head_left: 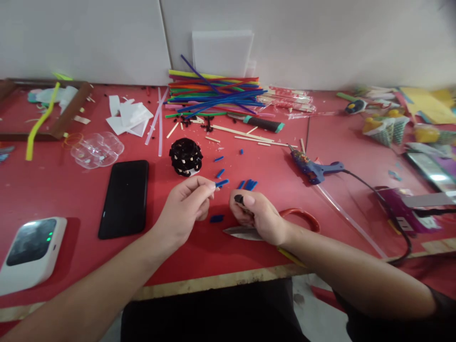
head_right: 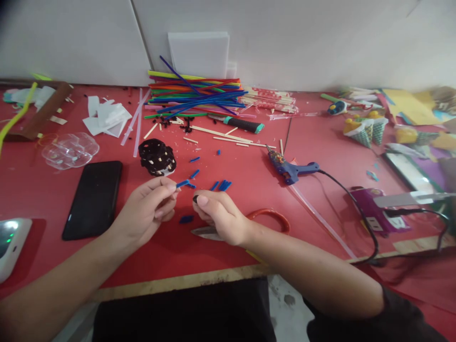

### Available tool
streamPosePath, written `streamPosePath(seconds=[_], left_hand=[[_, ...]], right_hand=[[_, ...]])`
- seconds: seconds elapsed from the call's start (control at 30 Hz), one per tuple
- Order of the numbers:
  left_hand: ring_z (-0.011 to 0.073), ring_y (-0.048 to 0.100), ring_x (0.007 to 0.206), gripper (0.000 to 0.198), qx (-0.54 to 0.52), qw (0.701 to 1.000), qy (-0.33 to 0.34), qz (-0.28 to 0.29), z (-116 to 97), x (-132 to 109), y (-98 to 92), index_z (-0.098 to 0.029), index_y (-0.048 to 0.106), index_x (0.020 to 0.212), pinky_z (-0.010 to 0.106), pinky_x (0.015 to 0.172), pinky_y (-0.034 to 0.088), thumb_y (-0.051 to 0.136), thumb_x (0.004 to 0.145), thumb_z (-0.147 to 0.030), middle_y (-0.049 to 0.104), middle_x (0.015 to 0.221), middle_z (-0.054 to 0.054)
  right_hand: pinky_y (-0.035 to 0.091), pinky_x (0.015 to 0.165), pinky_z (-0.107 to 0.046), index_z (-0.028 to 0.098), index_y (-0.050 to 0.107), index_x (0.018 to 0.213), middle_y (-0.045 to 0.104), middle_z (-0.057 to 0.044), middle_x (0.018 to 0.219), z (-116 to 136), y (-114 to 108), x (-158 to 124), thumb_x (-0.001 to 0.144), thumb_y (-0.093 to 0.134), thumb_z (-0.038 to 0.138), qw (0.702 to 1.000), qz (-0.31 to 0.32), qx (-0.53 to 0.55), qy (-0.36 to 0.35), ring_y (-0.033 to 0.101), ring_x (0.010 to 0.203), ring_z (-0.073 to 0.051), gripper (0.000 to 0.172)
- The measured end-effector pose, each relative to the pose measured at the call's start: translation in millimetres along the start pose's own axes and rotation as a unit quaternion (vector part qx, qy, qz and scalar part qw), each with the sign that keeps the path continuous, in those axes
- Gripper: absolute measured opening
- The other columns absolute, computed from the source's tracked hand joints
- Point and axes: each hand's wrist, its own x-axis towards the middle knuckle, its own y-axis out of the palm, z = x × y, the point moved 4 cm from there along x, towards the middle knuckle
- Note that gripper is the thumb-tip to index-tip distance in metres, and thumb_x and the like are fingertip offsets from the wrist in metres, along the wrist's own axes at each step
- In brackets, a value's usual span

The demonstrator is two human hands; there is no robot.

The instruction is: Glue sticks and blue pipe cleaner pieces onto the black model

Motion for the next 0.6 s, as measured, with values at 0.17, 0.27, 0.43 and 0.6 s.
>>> streamPosePath(seconds=[0.17, 0.27, 0.43, 0.6], left_hand=[[0.0047, 0.023, 0.041, 0.021, -0.038, 0.999, -0.012, 0.013, 2.8, -1.2, 2.9, -0.021, 0.056, 0.073, 0.020, 0.042, 0.021, 0.063, 0.086, -0.035, 0.034, 0.045, -0.010], [0.0043, 0.025, 0.041, 0.021, -0.047, 0.998, -0.023, 0.022, 4.6, -2.7, 6.8, -0.020, 0.057, 0.073, 0.019, 0.042, 0.021, 0.065, 0.085, -0.036, 0.034, 0.046, -0.010], [0.0037, 0.025, 0.042, 0.022, -0.050, 0.998, -0.032, 0.018, 5.1, -3.6, 8.8, -0.020, 0.056, 0.074, 0.019, 0.043, 0.020, 0.066, 0.082, -0.038, 0.035, 0.052, -0.009], [0.0037, 0.024, 0.041, 0.023, -0.062, 0.997, -0.035, 0.016, 4.3, -3.5, 8.3, -0.020, 0.056, 0.072, 0.019, 0.042, 0.019, 0.067, 0.082, -0.037, 0.035, 0.050, -0.009]], right_hand=[[0.019, 0.043, -0.026, 0.023, 0.042, 0.063, 0.031, 0.008, 0.055, -0.8, 0.9, 2.3, 0.094, 0.046, 0.059, 1.000, -0.020, 0.023, 0.004, 0.023, 0.046, -0.009, 0.048], [0.020, 0.042, -0.025, 0.023, 0.042, 0.065, 0.032, 0.008, 0.054, 0.8, 1.8, 2.0, 0.094, 0.045, 0.059, 1.000, -0.028, 0.013, 0.004, 0.023, 0.045, -0.009, 0.046], [0.021, 0.041, -0.024, 0.023, 0.042, 0.068, 0.033, 0.008, 0.054, -1.5, 1.1, 0.8, 0.095, 0.042, 0.057, 0.999, -0.039, 0.007, 0.009, 0.024, 0.045, -0.009, 0.043], [0.023, 0.043, -0.025, 0.023, 0.043, 0.069, 0.034, 0.007, 0.055, -2.3, 0.8, 0.6, 0.098, 0.039, 0.056, 0.999, -0.039, -0.017, 0.000, 0.026, 0.046, -0.010, 0.044]])
